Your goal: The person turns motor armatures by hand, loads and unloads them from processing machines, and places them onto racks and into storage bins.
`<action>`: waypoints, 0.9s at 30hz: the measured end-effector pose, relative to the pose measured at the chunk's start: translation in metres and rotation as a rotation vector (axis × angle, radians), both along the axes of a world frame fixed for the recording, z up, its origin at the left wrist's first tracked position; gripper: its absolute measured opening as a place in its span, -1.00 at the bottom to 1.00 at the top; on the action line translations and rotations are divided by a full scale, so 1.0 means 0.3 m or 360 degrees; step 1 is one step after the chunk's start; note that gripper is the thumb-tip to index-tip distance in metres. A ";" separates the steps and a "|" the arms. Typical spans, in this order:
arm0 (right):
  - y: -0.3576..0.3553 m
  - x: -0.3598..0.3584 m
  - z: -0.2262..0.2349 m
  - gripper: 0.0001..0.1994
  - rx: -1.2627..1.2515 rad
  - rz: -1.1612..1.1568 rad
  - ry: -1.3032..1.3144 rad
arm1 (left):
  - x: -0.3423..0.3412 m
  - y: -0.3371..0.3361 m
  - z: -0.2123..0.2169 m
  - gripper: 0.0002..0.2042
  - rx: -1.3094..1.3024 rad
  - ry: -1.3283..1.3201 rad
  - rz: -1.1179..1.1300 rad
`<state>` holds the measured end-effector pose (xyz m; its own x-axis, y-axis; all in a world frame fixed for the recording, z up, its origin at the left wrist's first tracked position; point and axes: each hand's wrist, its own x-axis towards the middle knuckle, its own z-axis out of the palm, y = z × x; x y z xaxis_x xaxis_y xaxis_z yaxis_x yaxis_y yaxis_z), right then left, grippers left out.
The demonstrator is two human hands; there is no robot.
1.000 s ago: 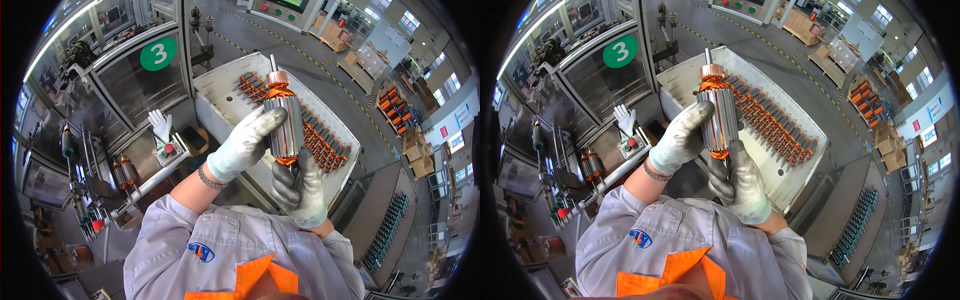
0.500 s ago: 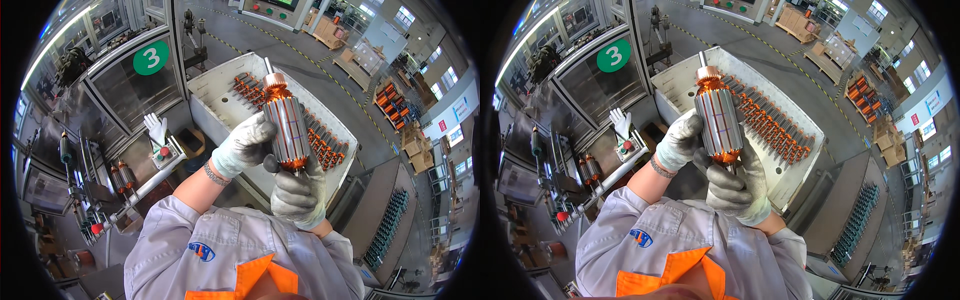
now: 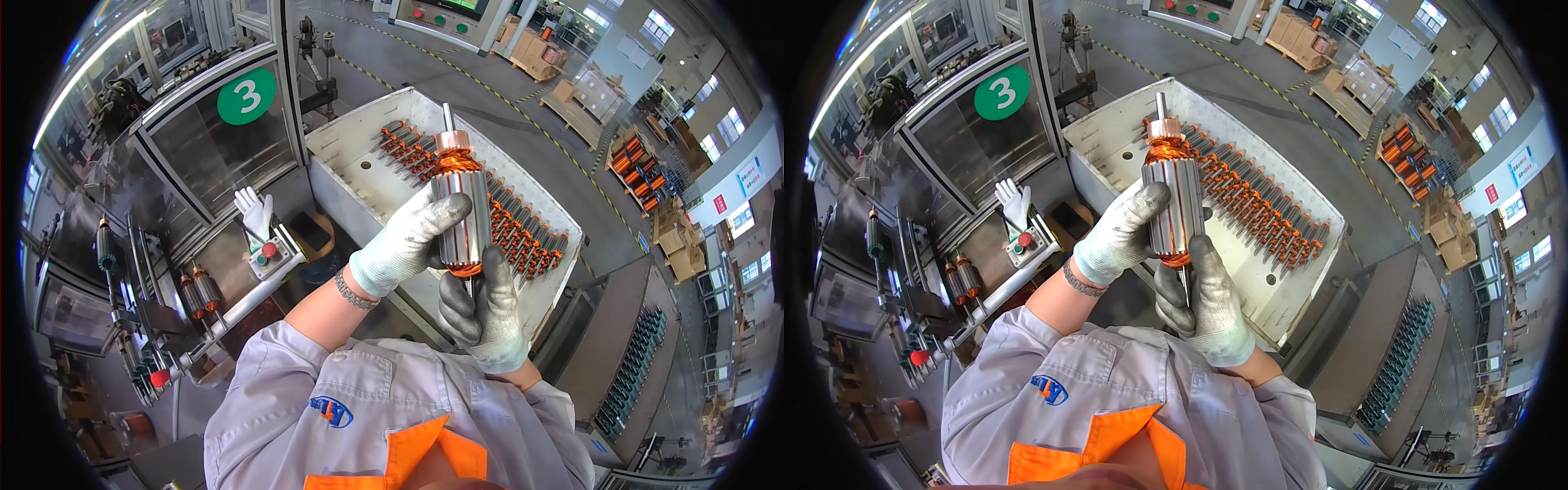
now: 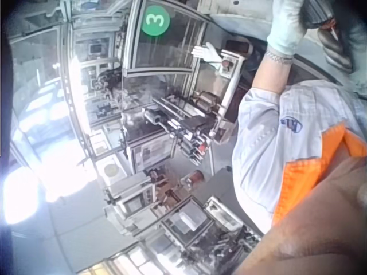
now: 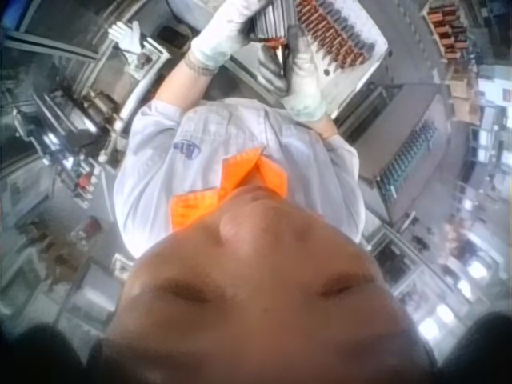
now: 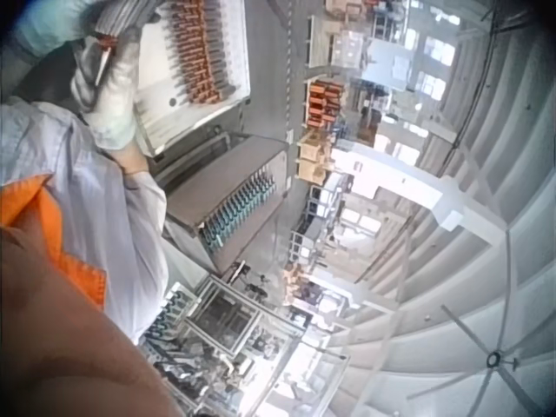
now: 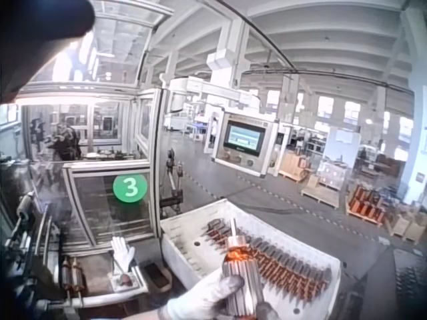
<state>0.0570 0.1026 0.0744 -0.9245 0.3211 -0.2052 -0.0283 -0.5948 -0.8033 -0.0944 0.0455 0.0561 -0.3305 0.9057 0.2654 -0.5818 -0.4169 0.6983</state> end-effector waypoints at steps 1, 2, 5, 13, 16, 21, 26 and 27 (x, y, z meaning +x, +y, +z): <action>-0.001 -0.001 0.003 -0.33 -0.0093 0.0041 0.0048 | -0.005 -0.005 0.005 -0.45 -0.0028 -0.0005 -0.0044; 0.000 -0.003 0.001 -0.33 -0.0091 0.0047 0.0049 | -0.009 -0.013 0.007 -0.45 -0.0056 -0.0008 -0.0081; 0.014 -0.007 -0.015 -0.24 -0.0349 0.0189 0.0191 | -0.018 -0.004 -0.027 -0.31 0.0074 -0.0068 -0.0167; 0.028 -0.023 -0.041 -0.18 -0.1303 0.0802 0.0630 | -0.050 -0.005 -0.021 -0.18 0.0389 -0.0331 -0.0532; 0.003 -0.019 -0.051 -0.23 -0.1425 0.0785 0.0648 | -0.055 -0.013 -0.037 -0.16 0.0351 -0.0266 -0.0506; -0.015 -0.038 -0.050 -0.32 -0.1511 0.1028 0.0747 | -0.039 -0.023 -0.057 -0.08 0.0297 -0.0268 -0.0415; -0.051 -0.044 -0.042 -0.40 -0.1542 0.0980 0.0638 | -0.018 -0.056 -0.059 -0.20 0.0358 -0.0320 -0.0385; -0.060 -0.045 -0.040 -0.42 -0.1515 0.0966 0.0620 | -0.016 -0.064 -0.059 -0.21 0.0314 -0.0307 -0.0369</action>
<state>0.0436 0.0847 0.0626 -0.9256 -0.3190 0.2039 0.3194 -0.9471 -0.0321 -0.0991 0.0263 0.0383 -0.1836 0.9001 0.3951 -0.7900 -0.3743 0.4856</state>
